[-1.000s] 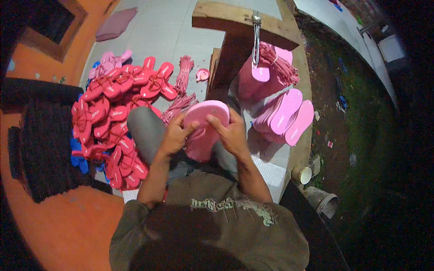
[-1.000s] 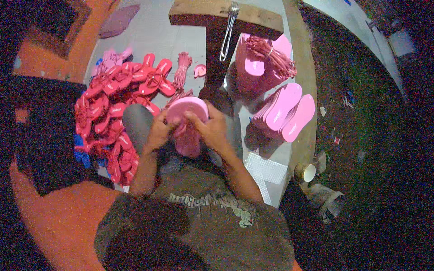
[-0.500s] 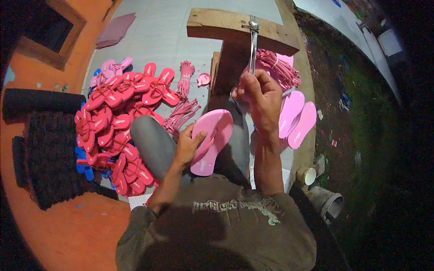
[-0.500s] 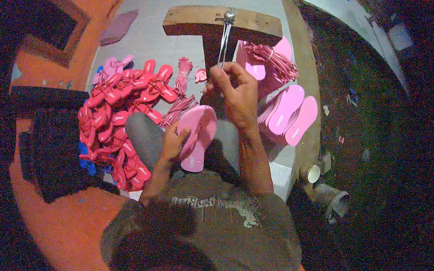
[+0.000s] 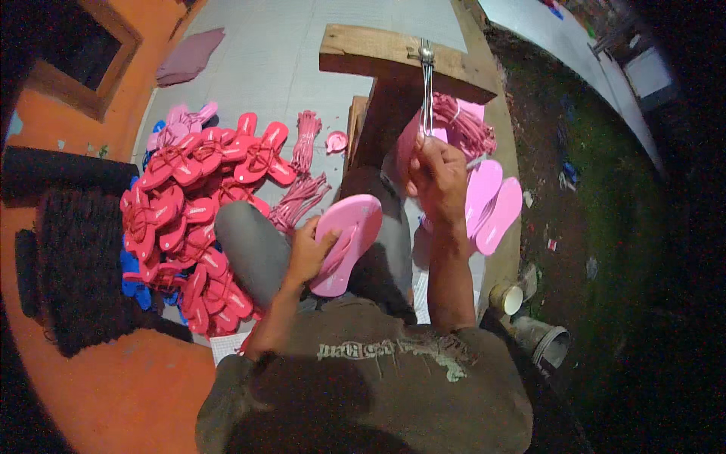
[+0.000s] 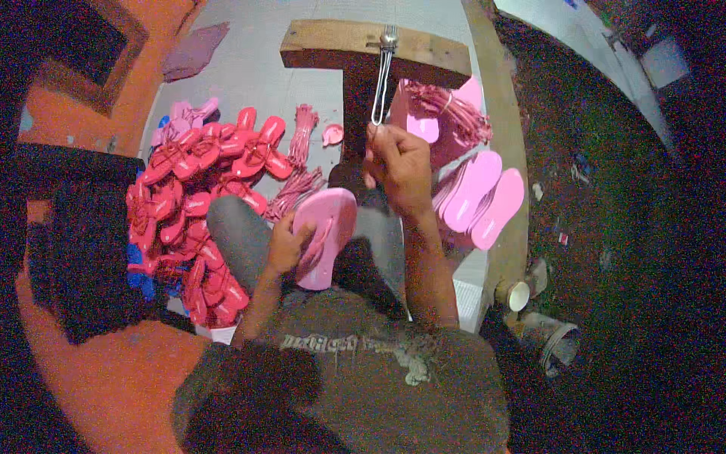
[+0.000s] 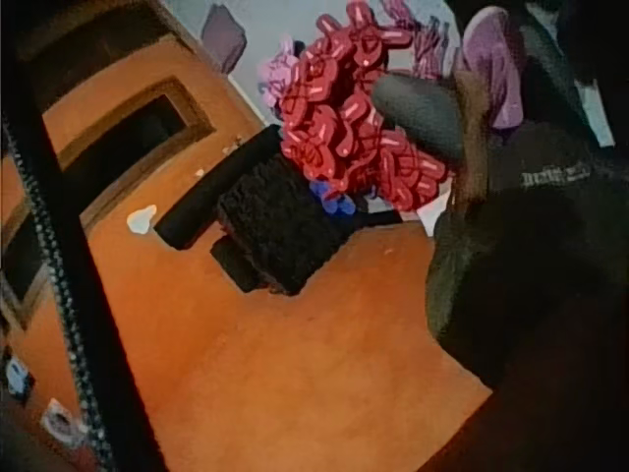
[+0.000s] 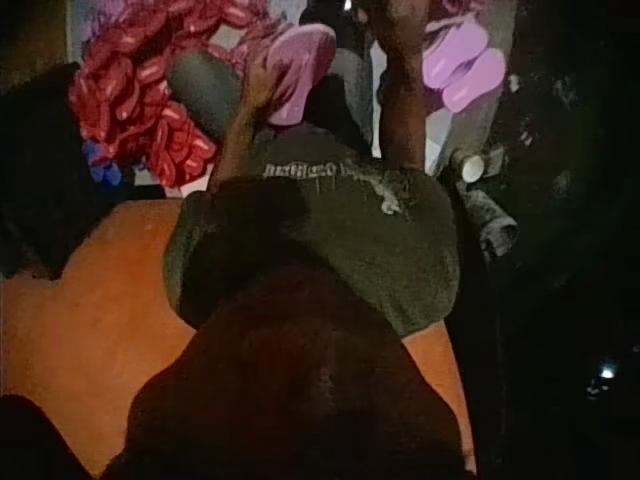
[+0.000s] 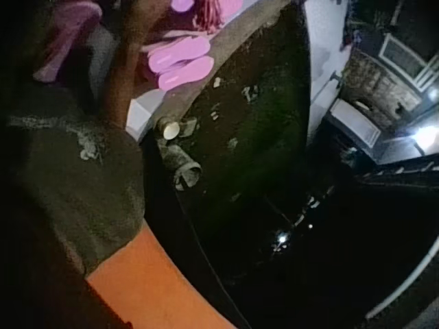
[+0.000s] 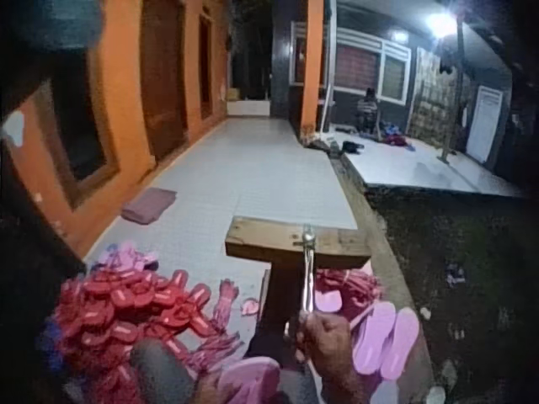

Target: The person assembles pink flip-flops by pulling straps through the soles using a metal hook and stacking the finished items.

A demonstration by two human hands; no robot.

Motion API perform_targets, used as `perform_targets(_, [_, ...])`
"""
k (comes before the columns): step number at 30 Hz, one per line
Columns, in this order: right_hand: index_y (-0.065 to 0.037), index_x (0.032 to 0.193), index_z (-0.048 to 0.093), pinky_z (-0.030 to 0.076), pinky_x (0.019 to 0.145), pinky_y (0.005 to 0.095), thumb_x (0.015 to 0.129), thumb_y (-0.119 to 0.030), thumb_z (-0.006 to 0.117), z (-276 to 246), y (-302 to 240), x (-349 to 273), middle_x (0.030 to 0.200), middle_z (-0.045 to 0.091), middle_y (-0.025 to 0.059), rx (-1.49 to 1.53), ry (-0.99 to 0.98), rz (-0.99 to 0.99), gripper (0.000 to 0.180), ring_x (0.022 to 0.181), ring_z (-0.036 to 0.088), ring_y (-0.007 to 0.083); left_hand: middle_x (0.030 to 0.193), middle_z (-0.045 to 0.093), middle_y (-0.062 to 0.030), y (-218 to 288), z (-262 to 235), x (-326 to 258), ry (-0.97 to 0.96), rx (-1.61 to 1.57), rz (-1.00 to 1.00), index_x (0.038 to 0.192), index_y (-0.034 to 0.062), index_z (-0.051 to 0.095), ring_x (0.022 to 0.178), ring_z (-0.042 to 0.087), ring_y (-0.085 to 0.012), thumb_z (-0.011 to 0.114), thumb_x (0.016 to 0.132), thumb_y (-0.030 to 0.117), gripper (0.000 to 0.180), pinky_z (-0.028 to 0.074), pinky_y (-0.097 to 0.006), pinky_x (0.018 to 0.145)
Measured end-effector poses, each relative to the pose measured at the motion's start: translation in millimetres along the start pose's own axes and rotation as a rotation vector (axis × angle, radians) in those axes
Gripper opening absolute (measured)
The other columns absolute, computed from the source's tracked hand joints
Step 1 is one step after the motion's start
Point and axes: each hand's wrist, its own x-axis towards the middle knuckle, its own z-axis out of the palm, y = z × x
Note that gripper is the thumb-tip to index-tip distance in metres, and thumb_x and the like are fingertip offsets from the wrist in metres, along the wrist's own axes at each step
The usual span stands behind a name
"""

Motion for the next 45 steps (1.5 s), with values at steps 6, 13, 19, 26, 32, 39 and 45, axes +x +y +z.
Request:
perform_targets(6, [-0.004, 0.066, 0.047, 0.031, 0.037, 0.0209, 0.088, -0.024, 0.043, 4, -24, 10, 0.050, 0.036, -0.0014, 0.102, -0.062, 0.009, 0.030, 0.040, 0.034, 0.0072, 0.078, 0.059, -0.0096, 5, 10, 11, 0.022, 0.035, 0.053, 0.090, -0.0025, 0.055, 0.072, 0.053, -0.0126, 0.059, 0.077, 0.020, 0.027, 0.044, -0.028, 0.066])
perform_targets(13, [-0.002, 0.077, 0.050, 0.037, 0.049, 0.0243, 0.088, -0.024, 0.042, -3, -19, -9, 0.058, 0.040, -0.0002, 0.174, -0.196, 0.085, 0.026, 0.051, 0.040, 0.0093, 0.077, 0.060, -0.0107, -1, 4, 1, 0.096, 0.035, 0.063, 0.088, -0.0016, 0.055, 0.071, 0.054, -0.0139, 0.060, 0.076, 0.021, 0.026, 0.044, -0.029, 0.064])
perform_targets(19, [0.001, 0.092, 0.054, 0.043, 0.061, 0.0292, 0.078, -0.028, 0.058, -15, 31, -43, 0.073, 0.056, 0.0076, -0.625, -0.084, -0.291, 0.033, 0.065, 0.054, 0.0181, 0.077, 0.059, -0.0168, 31, 2, 16, -0.146, 0.354, 0.197, 0.089, 0.0009, 0.055, 0.069, 0.058, -0.0259, 0.059, 0.076, 0.032, 0.033, 0.044, -0.033, 0.063])
perform_targets(26, [-0.001, 0.088, 0.057, 0.046, 0.063, 0.0277, 0.072, -0.024, 0.067, -40, 14, -50, 0.078, 0.061, 0.0062, -0.666, -0.156, 0.052, 0.030, 0.068, 0.057, 0.0143, 0.092, 0.056, -0.0112, 89, -37, 42, 0.006, 0.423, 0.507, 0.098, 0.0013, 0.051, 0.087, 0.054, -0.0214, 0.066, 0.069, 0.036, 0.048, 0.042, -0.032, 0.074])
perform_targets(32, [-0.001, 0.097, 0.054, 0.042, 0.069, 0.0233, 0.078, -0.026, 0.061, -40, 57, -75, 0.086, 0.058, 0.0035, -0.045, 0.270, -0.077, 0.033, 0.076, 0.053, 0.0104, 0.100, 0.053, -0.0056, 94, -21, 37, 0.204, -0.497, 0.235, 0.106, 0.0025, 0.048, 0.094, 0.049, -0.0150, 0.066, 0.071, 0.018, 0.043, 0.040, -0.029, 0.079])
perform_targets(39, [0.001, 0.114, 0.045, 0.036, 0.089, 0.0322, 0.071, -0.024, 0.068, -31, 25, -73, 0.106, 0.054, 0.0122, -0.537, -0.162, -0.082, 0.055, 0.101, 0.050, 0.0194, 0.090, 0.059, -0.0055, 103, -3, 40, -0.124, -0.529, 0.177, 0.099, 0.0009, 0.056, 0.084, 0.054, -0.0123, 0.064, 0.073, 0.008, 0.028, 0.042, -0.026, 0.076])
perform_targets(45, [0.001, 0.105, 0.050, 0.039, 0.082, 0.0274, 0.079, -0.016, 0.058, -20, 24, -48, 0.100, 0.053, 0.0097, -0.285, -0.135, -0.119, 0.033, 0.093, 0.050, 0.0156, 0.099, 0.057, -0.0072, 100, -3, 45, -0.231, -0.057, 0.283, 0.106, 0.0014, 0.053, 0.093, 0.052, -0.0149, 0.075, 0.062, 0.021, 0.053, 0.039, -0.029, 0.084])
